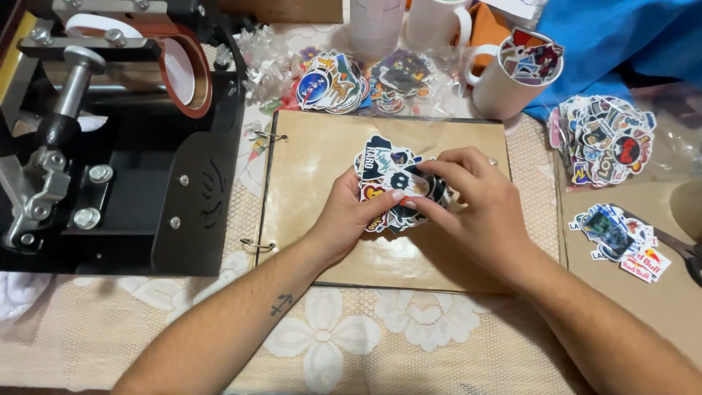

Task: Sorting various stickers from a plastic bag into different piles and a mug on a workspace.

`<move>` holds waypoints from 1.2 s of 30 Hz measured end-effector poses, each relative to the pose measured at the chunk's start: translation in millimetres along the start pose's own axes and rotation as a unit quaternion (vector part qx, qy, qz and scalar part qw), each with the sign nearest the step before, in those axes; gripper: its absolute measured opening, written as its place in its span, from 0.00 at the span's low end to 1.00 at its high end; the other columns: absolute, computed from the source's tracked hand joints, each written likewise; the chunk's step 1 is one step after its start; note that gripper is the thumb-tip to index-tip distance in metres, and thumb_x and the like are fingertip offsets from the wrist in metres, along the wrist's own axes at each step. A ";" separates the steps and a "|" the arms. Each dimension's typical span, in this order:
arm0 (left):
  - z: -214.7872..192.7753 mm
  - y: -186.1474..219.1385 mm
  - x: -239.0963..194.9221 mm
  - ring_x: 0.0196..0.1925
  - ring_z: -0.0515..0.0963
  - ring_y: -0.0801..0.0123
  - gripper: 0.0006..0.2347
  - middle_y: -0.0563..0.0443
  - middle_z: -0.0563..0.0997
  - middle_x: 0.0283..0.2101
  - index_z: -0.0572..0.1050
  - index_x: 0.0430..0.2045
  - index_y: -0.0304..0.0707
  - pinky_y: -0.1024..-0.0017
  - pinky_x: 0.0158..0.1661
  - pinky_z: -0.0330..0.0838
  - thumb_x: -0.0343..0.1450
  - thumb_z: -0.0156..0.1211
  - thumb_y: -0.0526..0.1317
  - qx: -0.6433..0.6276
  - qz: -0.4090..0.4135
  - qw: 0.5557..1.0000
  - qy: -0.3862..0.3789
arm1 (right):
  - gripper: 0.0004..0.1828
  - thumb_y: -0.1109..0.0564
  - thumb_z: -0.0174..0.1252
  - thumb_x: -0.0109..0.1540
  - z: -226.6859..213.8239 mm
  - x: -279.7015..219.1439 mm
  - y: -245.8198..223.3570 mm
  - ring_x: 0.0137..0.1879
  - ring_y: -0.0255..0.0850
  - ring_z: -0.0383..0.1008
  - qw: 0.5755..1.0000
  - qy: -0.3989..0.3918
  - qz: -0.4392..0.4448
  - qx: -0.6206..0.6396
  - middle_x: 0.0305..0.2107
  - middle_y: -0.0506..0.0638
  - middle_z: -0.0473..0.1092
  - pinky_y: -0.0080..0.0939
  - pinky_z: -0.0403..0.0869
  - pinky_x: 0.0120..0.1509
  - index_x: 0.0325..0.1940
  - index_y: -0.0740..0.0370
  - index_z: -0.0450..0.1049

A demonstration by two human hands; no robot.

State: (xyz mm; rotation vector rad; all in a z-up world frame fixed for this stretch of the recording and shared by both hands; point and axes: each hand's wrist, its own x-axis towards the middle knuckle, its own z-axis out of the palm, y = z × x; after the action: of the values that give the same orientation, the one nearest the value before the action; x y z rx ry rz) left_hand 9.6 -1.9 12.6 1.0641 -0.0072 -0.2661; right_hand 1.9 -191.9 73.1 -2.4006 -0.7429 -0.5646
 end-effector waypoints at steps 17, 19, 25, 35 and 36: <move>-3.2 -5.7 4.2 0.40 0.85 0.61 0.18 0.42 0.84 0.41 0.72 0.45 0.31 0.68 0.41 0.82 0.63 0.70 0.31 0.056 0.020 0.998 -0.028 | 0.06 0.64 0.59 0.64 -19.1 16.0 35.8 0.37 0.38 0.77 0.927 -0.023 0.254 0.276 0.34 0.53 0.75 0.35 0.79 0.40 0.46 0.64 0.76; -2.3 -5.6 3.7 0.42 0.84 0.66 0.18 0.46 0.84 0.44 0.73 0.45 0.34 0.69 0.44 0.81 0.63 0.69 0.32 0.060 0.013 0.998 -0.022 | 0.07 0.66 0.56 0.67 -41.2 24.6 64.0 0.40 0.40 0.78 0.928 -0.023 0.271 0.254 0.41 0.55 0.75 0.34 0.81 0.45 0.49 0.65 0.74; 0.9 -0.8 1.6 0.42 0.84 0.66 0.18 0.45 0.84 0.44 0.74 0.46 0.34 0.68 0.46 0.81 0.63 0.69 0.32 0.057 -0.004 0.998 -0.022 | 0.21 0.79 0.59 0.68 -66.5 46.5 163.3 0.46 0.51 0.75 0.984 0.099 -0.062 -0.134 0.46 0.64 0.75 0.45 0.71 0.50 0.63 0.73 0.86; -0.8 -4.0 3.2 0.42 0.84 0.65 0.18 0.44 0.84 0.44 0.73 0.46 0.35 0.68 0.44 0.81 0.63 0.69 0.32 0.040 -0.006 0.999 -0.032 | 0.07 0.52 0.72 0.71 -33.5 61.5 104.4 0.40 0.45 0.76 0.964 0.068 -0.107 -0.233 0.47 0.54 0.78 0.45 0.71 0.40 0.50 0.55 0.86; -0.4 -5.0 3.6 0.43 0.83 0.63 0.19 0.43 0.84 0.45 0.73 0.46 0.34 0.66 0.44 0.81 0.62 0.69 0.32 0.027 -0.011 0.999 -0.033 | 0.08 0.56 0.71 0.71 -29.6 58.7 69.3 0.35 0.42 0.73 0.982 0.054 -0.136 -0.118 0.42 0.59 0.77 0.42 0.73 0.39 0.45 0.64 0.84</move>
State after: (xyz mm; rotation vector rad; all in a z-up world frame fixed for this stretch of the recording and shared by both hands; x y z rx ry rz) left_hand 12.0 -4.6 7.7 1.1087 -0.0619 -0.3216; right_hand 82.3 -235.8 100.2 -2.4713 -1.0133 -0.9334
